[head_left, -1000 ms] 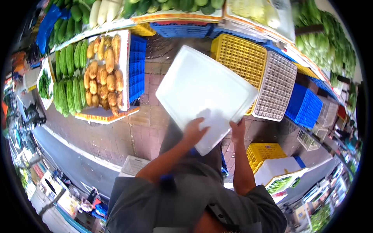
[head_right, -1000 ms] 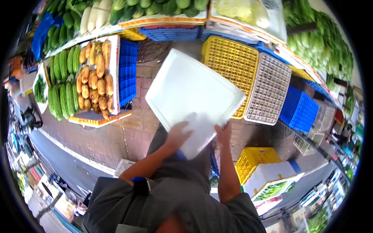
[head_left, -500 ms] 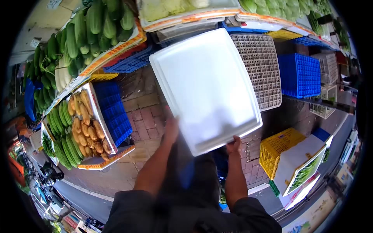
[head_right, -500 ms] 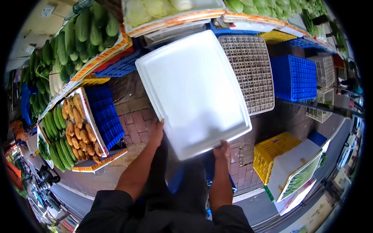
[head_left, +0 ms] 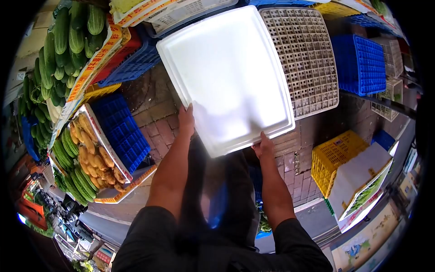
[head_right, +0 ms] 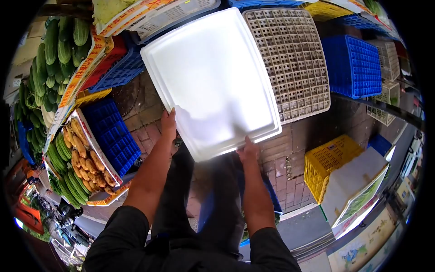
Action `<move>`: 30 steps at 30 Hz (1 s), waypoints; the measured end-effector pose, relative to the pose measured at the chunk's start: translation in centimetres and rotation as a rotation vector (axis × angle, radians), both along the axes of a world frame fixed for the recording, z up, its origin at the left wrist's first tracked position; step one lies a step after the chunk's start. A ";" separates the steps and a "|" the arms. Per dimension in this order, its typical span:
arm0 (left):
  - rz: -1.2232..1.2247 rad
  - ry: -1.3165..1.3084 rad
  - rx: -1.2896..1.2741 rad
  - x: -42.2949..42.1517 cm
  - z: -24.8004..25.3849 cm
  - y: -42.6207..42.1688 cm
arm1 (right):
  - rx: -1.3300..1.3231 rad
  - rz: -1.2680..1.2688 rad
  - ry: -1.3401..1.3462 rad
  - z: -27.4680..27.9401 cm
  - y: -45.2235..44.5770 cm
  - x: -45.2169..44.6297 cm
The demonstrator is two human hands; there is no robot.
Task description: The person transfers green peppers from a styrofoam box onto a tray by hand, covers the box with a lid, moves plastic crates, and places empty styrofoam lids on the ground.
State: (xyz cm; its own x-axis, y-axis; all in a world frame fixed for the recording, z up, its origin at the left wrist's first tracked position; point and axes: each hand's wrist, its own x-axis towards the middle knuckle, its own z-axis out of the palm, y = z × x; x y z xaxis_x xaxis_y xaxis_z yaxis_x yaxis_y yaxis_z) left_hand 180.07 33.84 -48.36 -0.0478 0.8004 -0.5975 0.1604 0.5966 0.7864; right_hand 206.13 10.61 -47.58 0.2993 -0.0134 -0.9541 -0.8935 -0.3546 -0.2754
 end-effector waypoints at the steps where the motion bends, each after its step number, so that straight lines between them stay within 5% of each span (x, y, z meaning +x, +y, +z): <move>1: 0.003 -0.059 -0.066 0.2 0.8 1.0 | 0.053 -0.006 0.005 -1.0 -0.4 0.2; 3: 0.007 -0.089 -0.128 0.1 0.8 1.9 | 0.157 0.000 0.039 -2.7 -1.4 0.5; 6: -0.031 0.195 -0.204 -0.3 -0.6 1.5 | 0.152 -0.070 0.083 -3.3 -1.7 0.9; 9: 0.014 0.051 -0.216 -1.6 3.8 -0.4 | 0.298 0.371 -0.129 -7.8 -10.2 2.8; 11: -0.040 0.210 -0.178 -6.3 2.1 -4.3 | 0.326 0.406 -0.141 -0.7 -8.8 0.1; 13: -0.034 0.289 -0.059 -10.8 7.9 -6.5 | 0.118 0.580 -0.099 5.4 -7.2 -2.0; 16: 0.201 0.430 -0.208 -21.5 6.5 -15.0 | -0.060 0.974 -0.035 7.5 -11.0 -3.6; 20: 0.943 0.253 -0.605 -33.6 14.0 -21.8 | 0.020 1.480 -0.140 10.2 -14.0 -6.7; 22: 1.172 -0.063 -0.235 -43.6 12.3 -30.2 | 0.065 1.596 -0.207 11.7 -13.0 -8.7; 26: 1.237 0.779 -0.386 -51.5 20.6 -23.2 | 0.052 1.757 -0.225 13.3 -10.6 -10.7; 28: 1.263 0.914 -0.477 -53.9 22.7 -19.2 | 0.018 1.806 -0.207 14.3 -8.5 -11.8; 30: 1.222 0.780 -0.476 -58.0 21.2 -19.4 | -0.034 1.829 -0.142 15.5 -6.9 -12.7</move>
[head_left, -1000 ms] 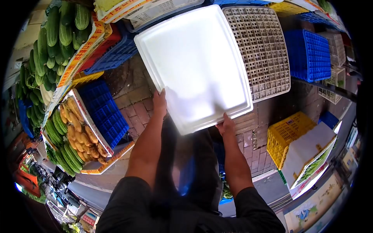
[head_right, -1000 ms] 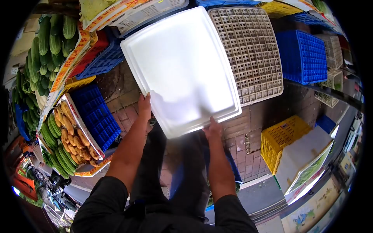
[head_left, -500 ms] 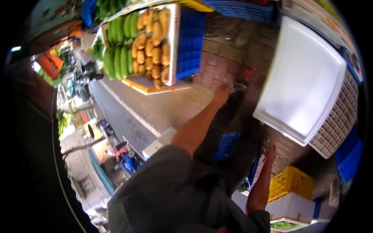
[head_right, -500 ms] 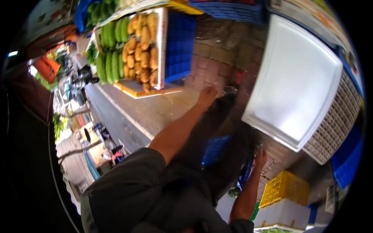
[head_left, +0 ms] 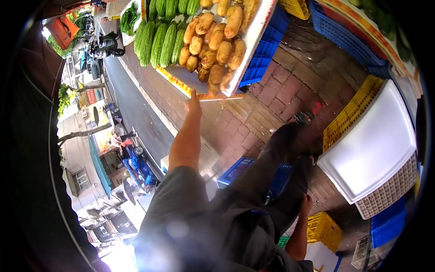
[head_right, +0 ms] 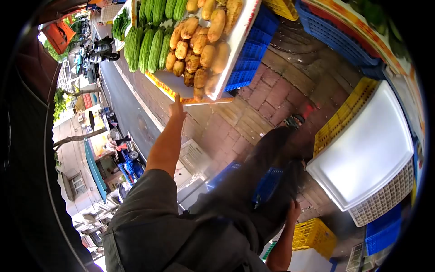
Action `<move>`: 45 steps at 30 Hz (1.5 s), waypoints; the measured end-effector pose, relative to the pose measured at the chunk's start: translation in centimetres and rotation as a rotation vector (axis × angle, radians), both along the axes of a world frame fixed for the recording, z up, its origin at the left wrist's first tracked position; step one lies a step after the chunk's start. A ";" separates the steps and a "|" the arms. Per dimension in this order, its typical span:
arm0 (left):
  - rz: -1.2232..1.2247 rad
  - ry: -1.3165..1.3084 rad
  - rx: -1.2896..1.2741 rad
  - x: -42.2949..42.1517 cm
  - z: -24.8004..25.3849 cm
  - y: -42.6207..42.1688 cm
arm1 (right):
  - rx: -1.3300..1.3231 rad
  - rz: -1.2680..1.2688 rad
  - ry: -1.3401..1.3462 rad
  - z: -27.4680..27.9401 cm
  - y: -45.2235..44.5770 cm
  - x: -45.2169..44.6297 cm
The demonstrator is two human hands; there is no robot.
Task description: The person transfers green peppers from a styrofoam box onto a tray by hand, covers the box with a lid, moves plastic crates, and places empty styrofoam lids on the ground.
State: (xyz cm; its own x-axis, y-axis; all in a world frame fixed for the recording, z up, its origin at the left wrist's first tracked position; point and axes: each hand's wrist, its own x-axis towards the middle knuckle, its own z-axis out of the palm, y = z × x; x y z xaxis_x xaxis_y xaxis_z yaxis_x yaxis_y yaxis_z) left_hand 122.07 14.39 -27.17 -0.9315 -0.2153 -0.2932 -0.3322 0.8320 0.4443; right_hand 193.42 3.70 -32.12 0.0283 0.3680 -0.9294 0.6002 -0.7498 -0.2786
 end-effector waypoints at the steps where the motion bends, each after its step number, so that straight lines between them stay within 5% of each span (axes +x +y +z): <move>1: -0.018 -0.056 0.035 -2.2 -0.9 -0.5 | 0.017 -0.010 -0.018 0.0 0.2 -0.4; 3: -0.699 -0.206 -0.728 -7.5 -4.0 -3.4 | 0.054 -0.029 -0.058 -0.1 0.4 0.1; 5: -0.654 -0.276 -0.792 -8.3 -4.8 -4.8 | 0.057 -0.144 -0.075 -3.0 -1.8 2.7; 7: 0.118 -0.222 -0.165 -6.2 -2.7 -5.3 | 0.088 -0.202 -0.095 -4.5 -3.0 4.9; 10: -0.102 -0.066 -0.290 -8.0 -5.5 -18.9 | 0.094 -0.234 -0.126 -4.3 -0.9 5.4; 13: 0.442 -0.033 0.031 -0.9 5.4 -18.4 | -0.060 -0.278 -0.124 -2.4 3.1 5.3; 14: 0.435 0.003 -0.018 1.1 8.6 -18.8 | -0.050 -0.242 -0.103 -1.5 4.7 4.8; 17: 0.188 -0.030 -0.226 1.1 12.7 -28.2 | -0.030 -0.167 -0.051 1.3 9.4 1.7; 20: -0.024 0.109 -0.354 5.1 24.8 -25.4 | -0.012 -0.136 -0.012 3.1 12.2 -0.6; 22: -0.258 0.240 -0.542 3.3 28.9 -30.9 | 0.042 -0.145 0.038 1.7 12.5 -1.0; 24: -0.442 0.247 -0.698 6.4 38.9 -24.9 | 0.064 -0.102 0.213 -1.0 12.0 -0.9; 26: -0.564 0.265 -0.304 9.0 45.9 -22.2 | 0.121 0.080 0.303 -1.0 11.9 -2.1; 31: -0.819 0.249 -0.105 22.0 56.9 -8.5 | 0.271 0.218 0.275 1.0 10.5 -6.5; 34: -1.004 0.368 -0.131 24.5 58.0 -7.9 | 0.226 0.147 0.323 6.7 12.7 -8.5; 38: -1.241 0.215 0.059 27.1 58.8 -3.4 | 0.495 0.006 0.393 9.1 13.8 -7.6; 41: -1.395 0.161 0.250 26.2 56.5 1.0 | 0.497 -0.331 0.403 11.4 16.1 -5.0; 43: -1.494 0.102 0.333 26.8 54.5 5.5 | 0.772 -0.454 0.274 7.4 14.4 -2.1; 45: -1.520 -0.062 0.495 26.6 51.2 9.6 | 0.672 -0.737 0.099 8.3 14.1 1.0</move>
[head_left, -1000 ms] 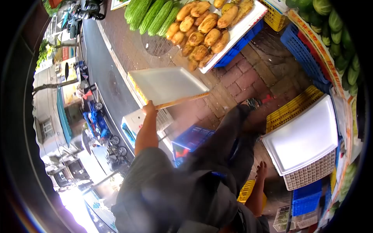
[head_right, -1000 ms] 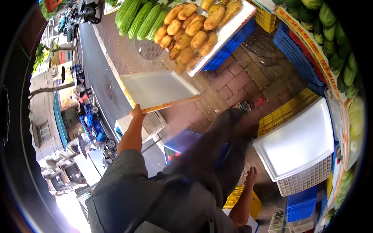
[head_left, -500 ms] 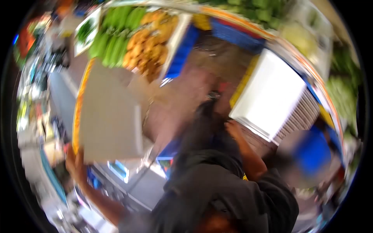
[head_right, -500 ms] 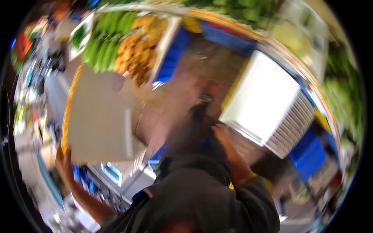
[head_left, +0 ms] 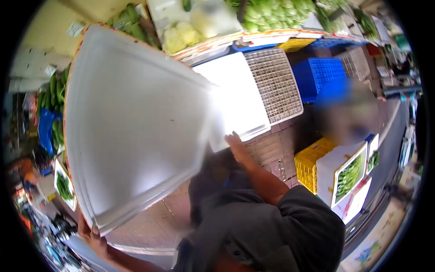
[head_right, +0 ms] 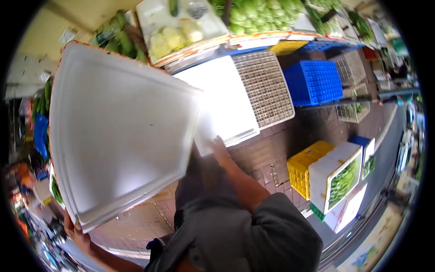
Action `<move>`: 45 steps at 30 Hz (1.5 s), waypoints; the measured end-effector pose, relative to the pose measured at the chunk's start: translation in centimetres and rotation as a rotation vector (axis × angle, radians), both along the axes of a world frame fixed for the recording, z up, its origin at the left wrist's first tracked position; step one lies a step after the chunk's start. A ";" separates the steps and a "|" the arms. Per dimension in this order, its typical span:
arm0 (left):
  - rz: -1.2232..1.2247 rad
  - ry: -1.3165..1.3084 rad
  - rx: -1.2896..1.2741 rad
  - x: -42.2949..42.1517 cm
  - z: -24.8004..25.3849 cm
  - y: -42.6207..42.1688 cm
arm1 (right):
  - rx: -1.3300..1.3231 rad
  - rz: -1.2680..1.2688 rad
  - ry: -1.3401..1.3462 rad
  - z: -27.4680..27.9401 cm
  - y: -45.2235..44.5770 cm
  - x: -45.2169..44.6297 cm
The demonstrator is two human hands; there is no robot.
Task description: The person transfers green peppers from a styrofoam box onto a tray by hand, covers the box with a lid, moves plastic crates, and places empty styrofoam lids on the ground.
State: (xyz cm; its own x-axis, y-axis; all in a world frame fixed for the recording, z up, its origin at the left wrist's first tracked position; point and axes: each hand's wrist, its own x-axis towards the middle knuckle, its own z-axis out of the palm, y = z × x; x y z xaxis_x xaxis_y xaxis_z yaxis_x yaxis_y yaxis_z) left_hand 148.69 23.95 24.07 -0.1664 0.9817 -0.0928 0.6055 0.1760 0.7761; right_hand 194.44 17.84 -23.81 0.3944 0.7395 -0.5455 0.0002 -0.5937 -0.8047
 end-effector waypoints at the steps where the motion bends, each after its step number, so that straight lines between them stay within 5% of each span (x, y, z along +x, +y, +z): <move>1: -0.037 -0.041 0.008 -1.2 -1.9 1.9 | -0.022 -0.129 0.189 0.7 -0.6 1.8; 5: -0.214 -0.377 -0.119 1.3 -10.7 11.2 | 0.054 -0.588 0.763 2.2 -4.9 8.7; 6: -0.272 -0.407 -0.156 3.8 -12.7 13.9 | 0.133 -0.715 0.774 6.2 -5.4 9.3; 12: -0.508 -0.660 -0.400 23.5 -24.2 22.2 | 0.011 -1.068 0.282 8.4 -16.2 16.0; 15: -0.160 -0.740 -0.602 31.7 -31.4 20.7 | 0.095 -1.167 0.163 9.5 -17.6 20.7; 19: -0.302 -0.248 -0.752 32.8 -48.8 17.3 | 0.123 -1.289 0.258 0.8 -21.4 31.1; 21: -0.198 -0.310 -0.869 31.6 -55.9 15.0 | -0.001 -1.416 0.205 -2.6 -20.6 35.5; 22: -0.143 -0.341 -0.931 30.9 -58.8 13.7 | -0.021 -1.225 0.197 -4.7 -21.0 37.4; 24: -0.172 0.017 -0.724 29.9 -63.5 11.4 | -0.265 -0.913 -0.250 -14.6 -24.3 41.6; 26: -0.141 0.212 -0.649 27.6 -69.2 9.8 | -0.308 -1.074 -0.124 -16.6 -20.6 43.9; 28: -0.158 0.221 -0.701 29.6 -66.7 11.1 | -0.195 -1.178 0.080 -18.8 -17.1 45.5; 29: -0.167 0.226 -0.726 30.5 -65.9 11.7 | -0.550 -1.212 -0.080 -17.1 -12.7 45.2; 30: -0.088 -0.059 -0.509 29.4 -69.5 11.1 | -0.594 -1.141 -0.062 -19.6 -12.7 46.4; 31: -0.120 0.085 -0.622 29.1 -69.8 11.8 | -0.635 -1.070 -0.044 -20.6 -11.8 47.0; 33: -0.185 0.369 -0.841 28.9 -69.9 13.9 | -0.500 -1.020 0.069 -22.9 -10.4 47.1; 36: -0.039 0.155 -0.560 32.1 -68.4 13.9 | -0.437 -0.908 0.109 -25.9 -9.3 46.8; 39: 0.119 -0.022 -0.649 29.2 -72.4 14.1 | -0.367 -0.979 0.145 -27.1 -8.6 46.4; 45: -0.021 0.010 -0.558 26.1 -76.6 13.8 | -0.322 -1.005 0.090 -26.4 -7.6 45.9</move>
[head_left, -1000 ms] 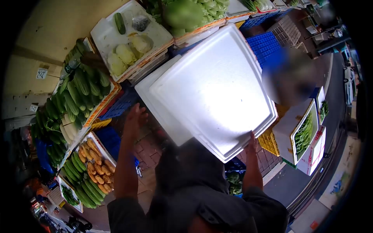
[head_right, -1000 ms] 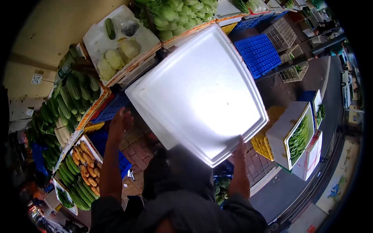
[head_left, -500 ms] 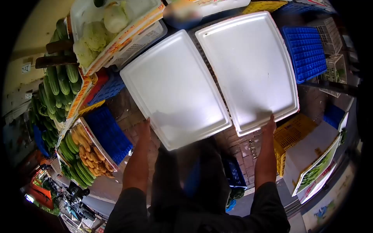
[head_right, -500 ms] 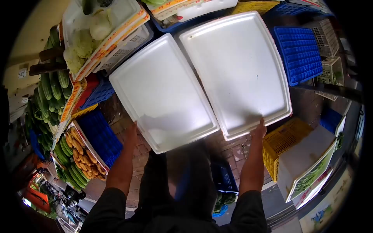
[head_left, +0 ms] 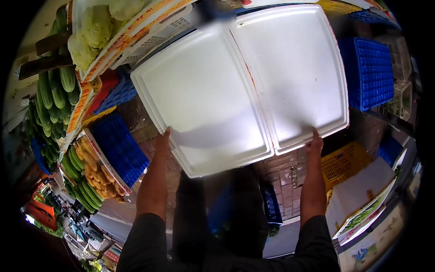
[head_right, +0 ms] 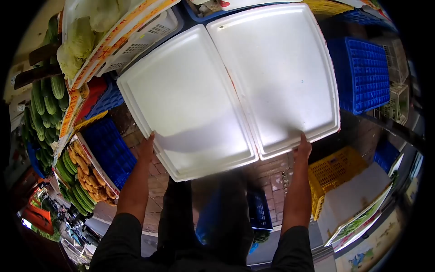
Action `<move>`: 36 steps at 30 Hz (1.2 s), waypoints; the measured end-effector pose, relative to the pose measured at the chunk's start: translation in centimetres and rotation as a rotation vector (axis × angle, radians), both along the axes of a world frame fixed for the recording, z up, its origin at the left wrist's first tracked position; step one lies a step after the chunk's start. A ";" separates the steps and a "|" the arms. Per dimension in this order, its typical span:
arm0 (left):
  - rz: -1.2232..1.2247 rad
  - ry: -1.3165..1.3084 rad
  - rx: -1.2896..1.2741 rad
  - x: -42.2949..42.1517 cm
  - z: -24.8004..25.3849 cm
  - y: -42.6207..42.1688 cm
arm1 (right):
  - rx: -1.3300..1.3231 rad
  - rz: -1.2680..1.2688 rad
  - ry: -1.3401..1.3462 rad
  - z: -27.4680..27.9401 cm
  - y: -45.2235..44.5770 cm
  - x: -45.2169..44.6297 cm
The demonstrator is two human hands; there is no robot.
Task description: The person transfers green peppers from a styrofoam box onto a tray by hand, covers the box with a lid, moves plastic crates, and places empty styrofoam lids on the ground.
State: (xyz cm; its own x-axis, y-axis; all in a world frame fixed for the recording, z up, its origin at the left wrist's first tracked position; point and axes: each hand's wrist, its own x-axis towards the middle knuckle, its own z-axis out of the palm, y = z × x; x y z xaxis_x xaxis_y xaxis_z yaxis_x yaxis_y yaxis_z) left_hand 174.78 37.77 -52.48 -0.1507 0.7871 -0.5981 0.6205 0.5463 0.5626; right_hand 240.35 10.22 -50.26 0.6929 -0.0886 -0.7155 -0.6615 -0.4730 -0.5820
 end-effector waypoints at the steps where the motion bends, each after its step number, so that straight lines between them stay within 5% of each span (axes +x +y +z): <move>1: 0.054 -0.026 -0.053 -0.1 -0.2 0.0 | 0.017 -0.002 0.016 -0.1 0.0 0.1; 11: 0.407 -0.384 -0.233 2.6 2.5 0.7 | 0.211 -0.146 0.176 -0.1 0.0 0.7; 14: 0.344 -0.233 -0.308 -0.6 -1.1 0.5 | 0.266 -0.206 0.197 1.0 0.4 0.1; 18: 0.272 -0.150 -0.316 0.9 0.9 0.9 | 0.314 -0.238 0.197 0.1 -0.2 -0.3; 19: 0.243 -0.406 -0.187 2.4 2.1 0.5 | 0.343 -0.236 0.189 -0.1 -0.4 -0.6; 22: 0.329 -0.378 -0.315 3.2 4.3 1.2 | 0.482 -0.351 0.258 2.0 0.5 -1.9; 24: 0.316 -0.226 -0.302 3.5 7.4 0.5 | 0.519 -0.225 0.250 0.6 -3.4 -2.7; 26: 0.365 -0.049 -0.281 1.6 8.9 -0.6 | 0.243 -0.087 0.132 0.1 -8.3 -6.7; 27: 0.355 -0.079 -0.362 -0.5 9.2 -1.6 | -0.016 0.370 0.020 1.6 -9.5 -9.5; 29: 0.271 -0.098 -0.502 -3.8 10.2 -3.8 | -0.264 0.741 -0.099 0.3 -17.2 -16.5; 30: 0.194 -0.079 -0.567 -4.7 11.1 -5.0 | -0.292 0.729 0.050 -0.6 -21.3 -20.4; 32: -0.052 -0.017 -0.600 -7.0 11.8 -6.9 | -0.230 0.593 0.280 9.9 -19.4 -27.0; 36: -0.144 -0.023 -0.714 -4.9 15.7 -5.9 | -0.321 0.675 0.280 12.1 -25.7 -43.2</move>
State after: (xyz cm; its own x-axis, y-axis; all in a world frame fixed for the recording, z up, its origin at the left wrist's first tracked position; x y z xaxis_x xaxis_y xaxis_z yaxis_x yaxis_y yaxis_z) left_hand 169.85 31.88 -36.83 -0.0567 0.2145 -0.9751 0.7063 0.6989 0.1127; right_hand 197.20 -15.52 -38.12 0.4687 0.0552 -0.8816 -0.2737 -0.9399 -0.2043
